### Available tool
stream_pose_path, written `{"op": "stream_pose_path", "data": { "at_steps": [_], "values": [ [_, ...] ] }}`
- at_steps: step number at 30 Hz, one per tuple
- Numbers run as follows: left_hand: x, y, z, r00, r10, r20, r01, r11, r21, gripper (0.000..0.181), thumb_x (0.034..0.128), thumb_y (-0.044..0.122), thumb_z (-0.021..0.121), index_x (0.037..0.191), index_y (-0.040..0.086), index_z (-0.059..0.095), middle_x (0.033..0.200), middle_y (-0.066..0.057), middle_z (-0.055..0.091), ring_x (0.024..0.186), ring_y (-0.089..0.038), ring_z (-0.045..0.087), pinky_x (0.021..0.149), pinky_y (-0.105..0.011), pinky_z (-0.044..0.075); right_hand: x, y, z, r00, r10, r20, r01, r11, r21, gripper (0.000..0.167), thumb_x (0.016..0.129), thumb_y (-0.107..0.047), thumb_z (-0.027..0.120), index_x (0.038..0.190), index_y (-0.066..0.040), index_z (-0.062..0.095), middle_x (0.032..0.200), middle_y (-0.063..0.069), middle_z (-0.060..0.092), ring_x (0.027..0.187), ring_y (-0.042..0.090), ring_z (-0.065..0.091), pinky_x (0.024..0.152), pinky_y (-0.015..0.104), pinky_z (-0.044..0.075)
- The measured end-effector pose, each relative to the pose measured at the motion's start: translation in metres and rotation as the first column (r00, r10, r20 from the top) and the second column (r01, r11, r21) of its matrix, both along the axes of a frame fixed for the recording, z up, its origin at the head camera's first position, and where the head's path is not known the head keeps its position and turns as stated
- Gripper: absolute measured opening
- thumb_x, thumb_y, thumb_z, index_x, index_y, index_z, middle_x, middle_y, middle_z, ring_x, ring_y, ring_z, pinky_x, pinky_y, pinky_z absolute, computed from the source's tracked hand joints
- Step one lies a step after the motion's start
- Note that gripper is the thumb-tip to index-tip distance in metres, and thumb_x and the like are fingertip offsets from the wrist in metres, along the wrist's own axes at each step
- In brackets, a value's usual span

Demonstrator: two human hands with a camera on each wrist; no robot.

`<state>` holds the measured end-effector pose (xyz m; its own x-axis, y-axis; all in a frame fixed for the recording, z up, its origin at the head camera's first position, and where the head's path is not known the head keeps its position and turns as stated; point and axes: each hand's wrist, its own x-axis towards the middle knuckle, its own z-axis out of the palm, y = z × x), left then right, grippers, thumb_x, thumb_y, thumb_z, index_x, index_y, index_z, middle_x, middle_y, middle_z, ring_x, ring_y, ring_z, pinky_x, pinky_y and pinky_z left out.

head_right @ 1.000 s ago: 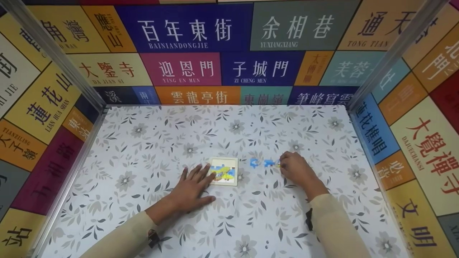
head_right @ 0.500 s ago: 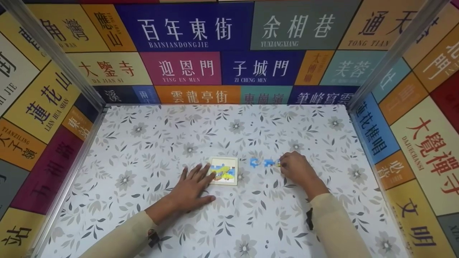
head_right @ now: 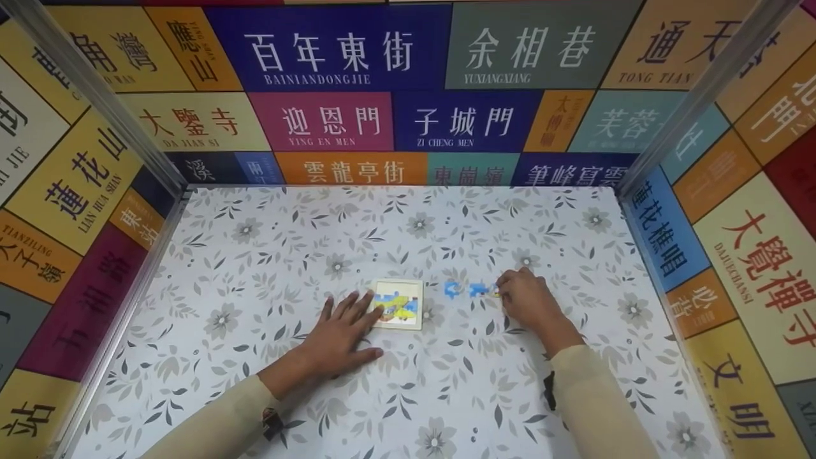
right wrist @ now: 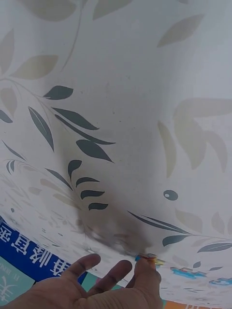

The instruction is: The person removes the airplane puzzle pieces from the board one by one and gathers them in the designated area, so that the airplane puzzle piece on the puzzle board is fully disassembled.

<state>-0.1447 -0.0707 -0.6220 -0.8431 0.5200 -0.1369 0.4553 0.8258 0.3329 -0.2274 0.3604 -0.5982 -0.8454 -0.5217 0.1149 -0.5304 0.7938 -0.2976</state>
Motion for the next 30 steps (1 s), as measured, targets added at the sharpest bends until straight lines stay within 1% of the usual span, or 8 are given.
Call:
{"op": "stream_pose_path", "data": {
  "at_steps": [1,4,6,9,12,17,23,30],
  "values": [
    [0.000,0.000,0.000,1.000,0.000,0.003,0.000,1.000,-0.001,0.086,0.1057,0.070,0.055,0.177,0.027,0.032,0.188,-0.007,0.015,0.174,-0.038,0.015,0.133,-0.077,0.012,0.000,0.000,0.000,1.000,0.000,-0.002,0.000,1.000,-0.004,0.011,0.093,0.006,0.078,0.095,0.000,0.087,0.114,0.016,0.080,0.107,0.044,0.072,0.103,0.066,0.055],
    [0.000,0.000,-0.001,1.000,0.002,0.002,-0.002,1.000,0.001,0.086,0.1054,0.071,0.056,0.176,0.027,0.033,0.188,-0.007,0.016,0.174,-0.038,0.016,0.133,-0.077,0.012,0.000,-0.001,-0.001,1.000,0.002,-0.004,-0.002,1.000,-0.022,0.013,0.091,0.008,0.077,0.094,0.000,0.086,0.114,0.017,0.080,0.106,0.044,0.071,0.106,0.068,0.054],
    [0.000,0.000,-0.001,1.000,0.003,0.007,-0.003,1.000,-0.001,0.087,0.1056,0.071,0.055,0.177,0.028,0.032,0.188,-0.006,0.015,0.174,-0.038,0.015,0.134,-0.077,0.011,0.000,-0.001,0.000,1.000,0.009,-0.012,-0.010,1.000,-0.020,0.013,0.091,0.008,0.078,0.093,-0.001,0.086,0.113,0.016,0.079,0.105,0.044,0.070,0.102,0.067,0.055],
    [0.000,0.001,-0.001,1.000,0.004,0.005,-0.004,1.000,-0.001,0.087,0.1056,0.071,0.055,0.177,0.028,0.032,0.188,-0.006,0.015,0.174,-0.038,0.015,0.134,-0.077,0.011,0.000,-0.001,0.000,1.000,0.019,-0.025,-0.020,1.000,-0.019,0.012,0.090,0.008,0.077,0.090,-0.002,0.085,0.110,0.016,0.077,0.103,0.042,0.070,0.102,0.067,0.054],
    [0.000,0.001,-0.001,1.000,0.005,0.008,-0.005,1.000,0.003,0.086,0.1058,0.071,0.055,0.177,0.027,0.032,0.188,-0.006,0.015,0.174,-0.038,0.015,0.134,-0.076,0.010,0.003,-0.001,0.002,1.000,0.007,-0.029,-0.008,1.000,-0.026,0.013,0.092,0.006,0.077,0.089,-0.005,0.085,0.107,0.014,0.074,0.100,0.040,0.068,0.091,0.064,0.056],
    [0.001,0.000,0.000,1.000,-0.001,0.014,0.001,1.000,0.022,0.086,0.1061,0.071,0.054,0.176,0.027,0.033,0.188,-0.007,0.015,0.174,-0.039,0.015,0.133,-0.077,0.010,0.007,-0.003,0.002,0.999,-0.024,-0.038,0.023,0.999,-0.025,0.008,0.094,-0.001,0.080,0.090,-0.006,0.085,0.107,0.013,0.071,0.099,0.038,0.064,0.082,0.059,0.055],
    [0.000,-0.001,-0.001,1.000,-0.006,0.005,0.006,1.000,0.022,0.086,0.1061,0.071,0.054,0.176,0.026,0.034,0.187,-0.008,0.017,0.174,-0.040,0.016,0.133,-0.078,0.012,0.009,-0.009,0.005,0.998,-0.058,-0.030,0.058,0.998,-0.023,0.003,0.095,-0.007,0.082,0.095,-0.005,0.084,0.110,0.013,0.071,0.102,0.039,0.064,0.086,0.060,0.055],
    [0.000,0.000,0.000,1.000,-0.006,0.000,0.006,1.000,-0.004,0.086,0.1058,0.072,0.053,0.176,0.026,0.033,0.188,-0.007,0.016,0.174,-0.039,0.017,0.133,-0.077,0.013,0.007,-0.018,0.011,0.998,-0.065,0.028,0.067,0.995,-0.068,0.019,0.098,-0.009,0.081,0.114,0.001,0.081,0.116,0.016,0.071,0.106,0.039,0.067,0.095,0.060,0.057]
  ]
}}
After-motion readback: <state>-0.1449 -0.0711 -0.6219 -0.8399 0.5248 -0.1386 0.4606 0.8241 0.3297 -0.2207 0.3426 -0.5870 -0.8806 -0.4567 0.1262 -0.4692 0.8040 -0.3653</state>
